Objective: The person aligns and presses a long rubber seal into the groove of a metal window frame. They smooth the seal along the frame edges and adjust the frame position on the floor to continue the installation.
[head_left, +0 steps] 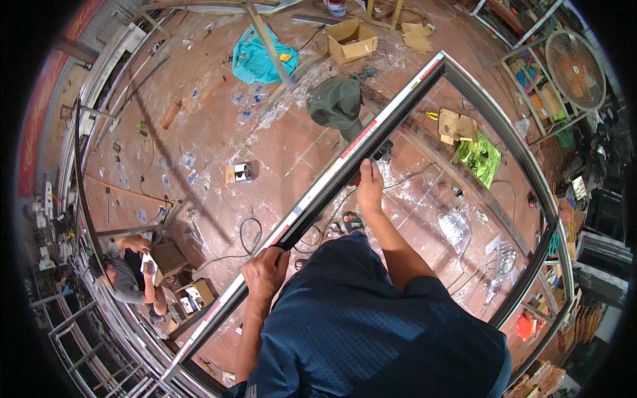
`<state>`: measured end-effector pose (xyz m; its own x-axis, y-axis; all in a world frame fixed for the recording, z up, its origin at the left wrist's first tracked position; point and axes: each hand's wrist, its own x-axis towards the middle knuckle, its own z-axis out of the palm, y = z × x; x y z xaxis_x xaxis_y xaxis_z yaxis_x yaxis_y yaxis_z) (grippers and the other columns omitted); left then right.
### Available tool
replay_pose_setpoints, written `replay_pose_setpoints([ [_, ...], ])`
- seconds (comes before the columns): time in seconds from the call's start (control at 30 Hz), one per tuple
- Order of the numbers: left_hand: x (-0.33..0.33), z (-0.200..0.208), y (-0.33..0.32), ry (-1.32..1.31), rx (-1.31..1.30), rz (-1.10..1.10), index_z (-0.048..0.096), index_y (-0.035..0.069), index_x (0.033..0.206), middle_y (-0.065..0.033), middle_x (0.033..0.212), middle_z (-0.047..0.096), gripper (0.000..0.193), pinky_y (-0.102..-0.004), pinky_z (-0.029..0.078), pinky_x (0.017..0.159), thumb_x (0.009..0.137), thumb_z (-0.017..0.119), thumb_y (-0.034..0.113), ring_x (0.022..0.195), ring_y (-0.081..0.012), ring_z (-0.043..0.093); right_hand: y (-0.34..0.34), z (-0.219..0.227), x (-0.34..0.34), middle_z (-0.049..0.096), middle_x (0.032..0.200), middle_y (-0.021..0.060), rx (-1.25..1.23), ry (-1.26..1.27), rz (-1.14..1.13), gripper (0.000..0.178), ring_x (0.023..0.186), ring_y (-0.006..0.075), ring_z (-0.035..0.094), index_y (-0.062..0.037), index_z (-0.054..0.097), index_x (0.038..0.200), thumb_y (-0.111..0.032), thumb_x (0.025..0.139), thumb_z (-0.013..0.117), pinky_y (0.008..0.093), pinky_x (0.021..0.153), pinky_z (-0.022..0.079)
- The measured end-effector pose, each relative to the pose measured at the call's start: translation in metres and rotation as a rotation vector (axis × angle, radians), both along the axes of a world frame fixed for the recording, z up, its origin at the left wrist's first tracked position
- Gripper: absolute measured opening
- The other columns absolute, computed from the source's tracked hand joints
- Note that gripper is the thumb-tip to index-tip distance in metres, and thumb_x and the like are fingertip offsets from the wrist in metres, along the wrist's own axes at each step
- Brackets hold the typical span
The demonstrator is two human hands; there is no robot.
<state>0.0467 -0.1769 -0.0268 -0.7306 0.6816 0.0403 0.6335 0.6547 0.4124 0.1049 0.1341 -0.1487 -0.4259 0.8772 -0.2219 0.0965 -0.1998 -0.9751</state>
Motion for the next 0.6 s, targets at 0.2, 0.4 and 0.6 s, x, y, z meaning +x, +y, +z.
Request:
replay_pose_setpoints([
  [0.2, 0.001, 0.004, 0.005, -0.027, -0.011, -0.001, 0.079, 0.01, 0.092, -0.0129, 0.086, 0.08, 0.016, -0.0451, 0.06, 0.063, 0.094, 0.085, 0.025, 0.071, -0.0346, 0.077, -0.018, -0.045, 0.009, 0.062, 0.078, 0.0048, 0.064, 0.064, 0.047, 0.043, 0.07, 0.0161, 0.059, -0.0029, 0.066, 0.103, -0.043, 0.117, 0.058, 0.0363, 0.068, 0.048],
  [0.4, 0.002, 0.004, 0.002, -0.07, -0.029, 0.026, 0.079, 0.011, 0.092, -0.0126, 0.087, 0.08, 0.016, -0.0459, 0.059, 0.065, 0.094, 0.085, 0.026, 0.073, -0.0354, 0.077, 0.0, -0.01, 0.016, 0.071, 0.082, 0.001, -0.326, 0.251, 0.217, 0.034, 0.071, 0.0104, 0.065, -0.0053, 0.072, 0.105, -0.036, 0.114, 0.062, 0.0277, 0.067, 0.049],
  [0.6, 0.0, 0.006, 0.007, -0.106, -0.066, 0.043, 0.08, 0.011, 0.092, -0.0125, 0.086, 0.08, 0.016, -0.0453, 0.059, 0.065, 0.094, 0.084, 0.027, 0.073, -0.0359, 0.077, 0.002, -0.033, 0.007, 0.065, 0.071, 0.0028, -0.199, 0.143, 0.13, 0.037, 0.062, 0.0133, 0.061, -0.0009, 0.072, 0.093, -0.032, 0.108, 0.059, 0.0328, 0.061, 0.049],
])
